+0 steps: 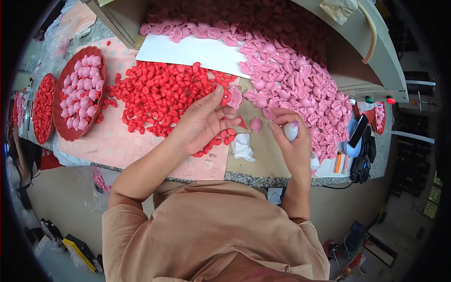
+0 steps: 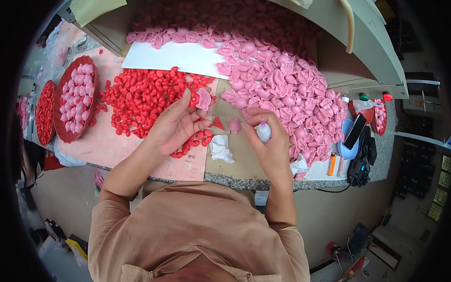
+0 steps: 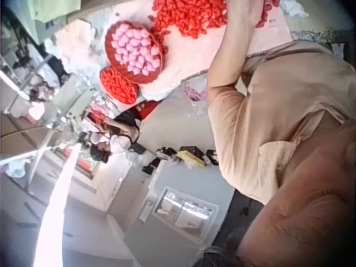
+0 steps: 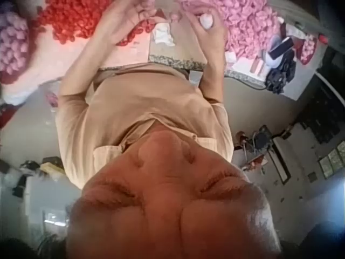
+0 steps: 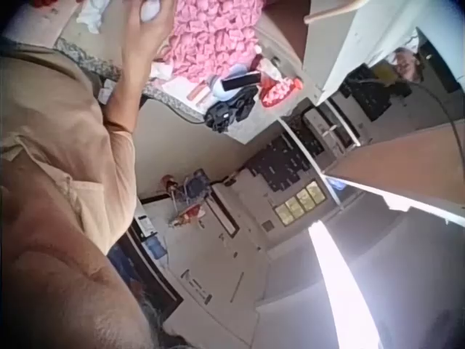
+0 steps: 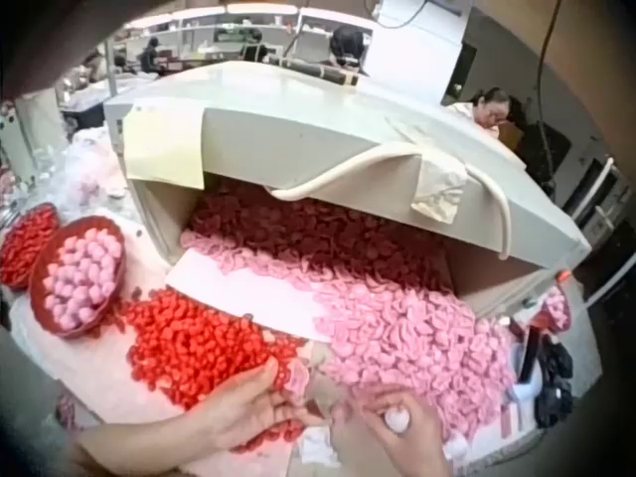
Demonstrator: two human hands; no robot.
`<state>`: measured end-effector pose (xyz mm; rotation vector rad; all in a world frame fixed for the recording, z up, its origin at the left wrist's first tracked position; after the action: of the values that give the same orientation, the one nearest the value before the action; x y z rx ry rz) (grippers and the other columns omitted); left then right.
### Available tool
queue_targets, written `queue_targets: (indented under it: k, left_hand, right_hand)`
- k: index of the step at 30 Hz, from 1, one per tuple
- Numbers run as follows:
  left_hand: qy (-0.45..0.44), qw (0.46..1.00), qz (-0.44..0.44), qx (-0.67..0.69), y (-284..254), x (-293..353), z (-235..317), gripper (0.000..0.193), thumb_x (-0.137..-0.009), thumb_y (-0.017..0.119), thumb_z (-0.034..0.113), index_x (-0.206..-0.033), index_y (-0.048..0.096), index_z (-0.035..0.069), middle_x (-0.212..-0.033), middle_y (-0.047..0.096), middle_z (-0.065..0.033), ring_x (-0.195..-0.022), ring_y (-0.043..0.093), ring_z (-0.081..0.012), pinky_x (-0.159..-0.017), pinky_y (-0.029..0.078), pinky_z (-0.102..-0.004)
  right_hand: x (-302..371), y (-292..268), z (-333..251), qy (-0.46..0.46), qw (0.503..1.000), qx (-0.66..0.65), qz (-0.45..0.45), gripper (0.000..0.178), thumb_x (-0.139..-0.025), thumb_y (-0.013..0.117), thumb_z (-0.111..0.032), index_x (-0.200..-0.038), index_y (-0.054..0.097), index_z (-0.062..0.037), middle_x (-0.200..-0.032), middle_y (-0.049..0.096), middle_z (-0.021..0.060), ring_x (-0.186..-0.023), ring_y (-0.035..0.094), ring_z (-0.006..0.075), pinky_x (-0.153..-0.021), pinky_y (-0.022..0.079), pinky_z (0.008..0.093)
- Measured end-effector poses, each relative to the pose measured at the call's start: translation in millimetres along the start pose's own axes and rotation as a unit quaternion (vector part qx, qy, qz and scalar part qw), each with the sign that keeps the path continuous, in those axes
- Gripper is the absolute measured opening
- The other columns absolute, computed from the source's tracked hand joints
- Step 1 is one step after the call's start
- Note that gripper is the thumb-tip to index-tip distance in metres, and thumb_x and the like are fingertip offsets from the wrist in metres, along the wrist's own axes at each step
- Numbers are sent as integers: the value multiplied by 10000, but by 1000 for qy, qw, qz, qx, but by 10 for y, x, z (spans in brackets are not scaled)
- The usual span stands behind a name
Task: Assembling small pink and red plastic components at a factory workbench using an adhesive.
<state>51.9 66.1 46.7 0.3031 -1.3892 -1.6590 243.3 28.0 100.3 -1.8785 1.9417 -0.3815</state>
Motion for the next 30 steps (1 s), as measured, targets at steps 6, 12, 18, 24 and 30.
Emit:
queue_targets:
  k: [6,12,18,24,30]
  left_hand:
    - [11,1000,-8,-6,168,110,1,217,-929,522,271,-1056,577,104,-979,614,-34,-875,592,-159,-845,510,-380]
    - [0,1000,-10,6,158,74,28,201,-930,523,256,-1052,582,108,-1020,615,-38,-891,591,-158,-867,505,-397]
    - [-13,1000,-12,1,167,-19,25,192,-929,524,260,-1037,584,112,-987,610,-27,-885,591,-154,-869,503,-395]
    - [-5,1000,-15,17,105,-71,-18,220,-930,523,261,-1080,574,109,-987,607,-22,-871,585,-145,-872,495,-390]
    - [-1,999,-28,17,93,-56,-15,255,-927,525,270,-1120,566,108,-1006,608,-17,-875,583,-137,-871,492,-388]
  right_hand:
    - [-259,-113,-471,48,993,95,-53,207,-811,652,-20,-985,542,0,-959,611,45,-844,568,92,-669,463,224]
    - [-309,-24,-366,-13,992,-54,-116,299,-825,669,-121,-1041,503,1,-864,585,40,-737,568,103,-609,448,209]
    - [-338,-68,-295,-37,967,-253,4,335,-877,608,-301,-974,504,3,-844,586,75,-654,514,86,-542,400,202]
    - [-376,-89,-178,-98,953,-277,79,268,-839,665,-207,-961,549,1,-851,582,53,-677,522,77,-593,418,194]
    - [-330,-36,-210,-139,982,-122,40,399,-846,643,-356,-950,519,9,-885,569,83,-735,532,122,-638,441,237]
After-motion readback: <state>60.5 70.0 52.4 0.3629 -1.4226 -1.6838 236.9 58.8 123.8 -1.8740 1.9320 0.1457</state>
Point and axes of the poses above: each hand's wrist, its own x-axis away from the middle knuckle, its own y-axis out of the palm, z = x × y, the point moved 5 cm from there along -x, towards the middle knuckle
